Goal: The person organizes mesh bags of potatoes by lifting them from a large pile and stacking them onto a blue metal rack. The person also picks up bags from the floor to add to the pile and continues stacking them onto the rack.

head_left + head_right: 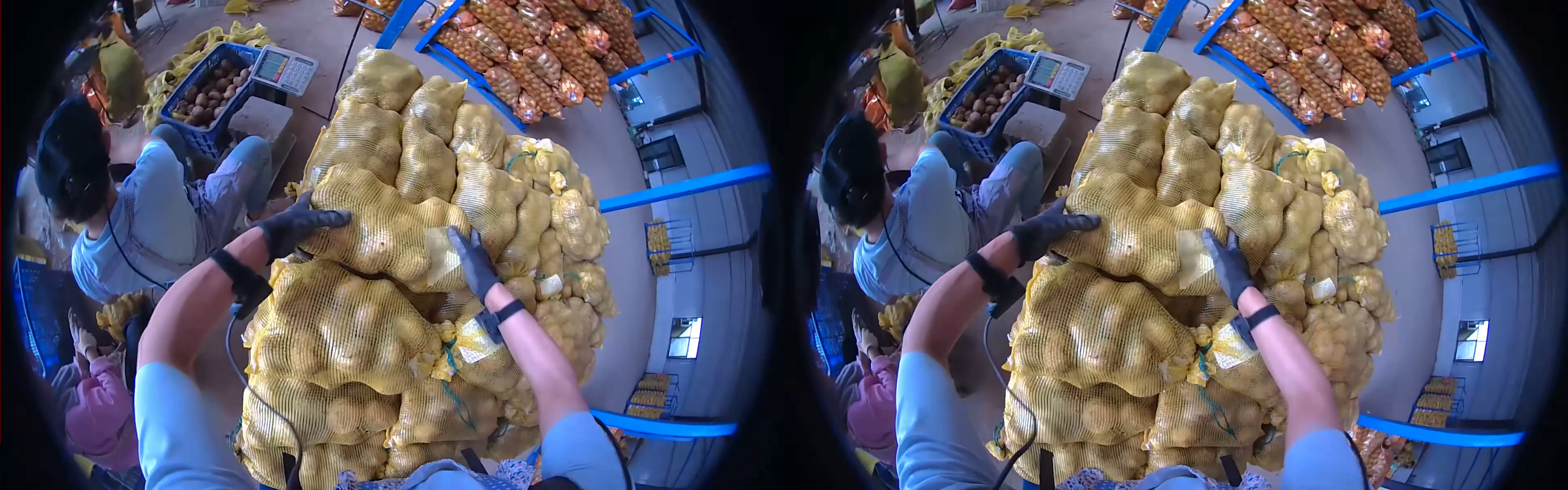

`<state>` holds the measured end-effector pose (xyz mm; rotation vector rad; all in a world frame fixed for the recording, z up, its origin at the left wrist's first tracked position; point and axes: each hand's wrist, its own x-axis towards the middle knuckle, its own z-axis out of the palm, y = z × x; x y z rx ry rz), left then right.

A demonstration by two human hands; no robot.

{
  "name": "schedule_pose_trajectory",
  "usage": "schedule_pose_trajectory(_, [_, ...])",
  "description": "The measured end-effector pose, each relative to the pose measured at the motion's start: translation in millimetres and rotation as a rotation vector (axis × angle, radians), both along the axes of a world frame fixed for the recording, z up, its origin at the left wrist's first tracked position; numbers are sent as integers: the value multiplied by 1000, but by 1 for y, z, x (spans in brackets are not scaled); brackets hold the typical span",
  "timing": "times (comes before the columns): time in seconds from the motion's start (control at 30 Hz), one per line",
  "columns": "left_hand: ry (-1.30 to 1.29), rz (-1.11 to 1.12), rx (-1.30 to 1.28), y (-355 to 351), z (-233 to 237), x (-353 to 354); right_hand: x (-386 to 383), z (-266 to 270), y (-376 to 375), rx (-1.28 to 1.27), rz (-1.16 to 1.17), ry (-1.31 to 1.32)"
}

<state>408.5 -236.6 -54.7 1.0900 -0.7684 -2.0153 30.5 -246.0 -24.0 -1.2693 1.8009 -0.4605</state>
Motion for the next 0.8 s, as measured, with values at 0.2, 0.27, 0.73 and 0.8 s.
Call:
schedule_pose_trajectory(0.2, [-377,-305,-970,21,-50,49,3,18,9,160,140,379])
schedule_pose_trajectory(0.27, [33,-154,64,16,-31,29,-20,-20,-8,206,199,399])
schedule_pose_trajectory(0.73, [-1332,-456,-1176,-37,9,-27,81,-7,-7,-654,756,560])
schedule_pose_trajectory(0.8, [-1249,-405,-1182,-43,6,-24,80,-22,-17,-669,751,510])
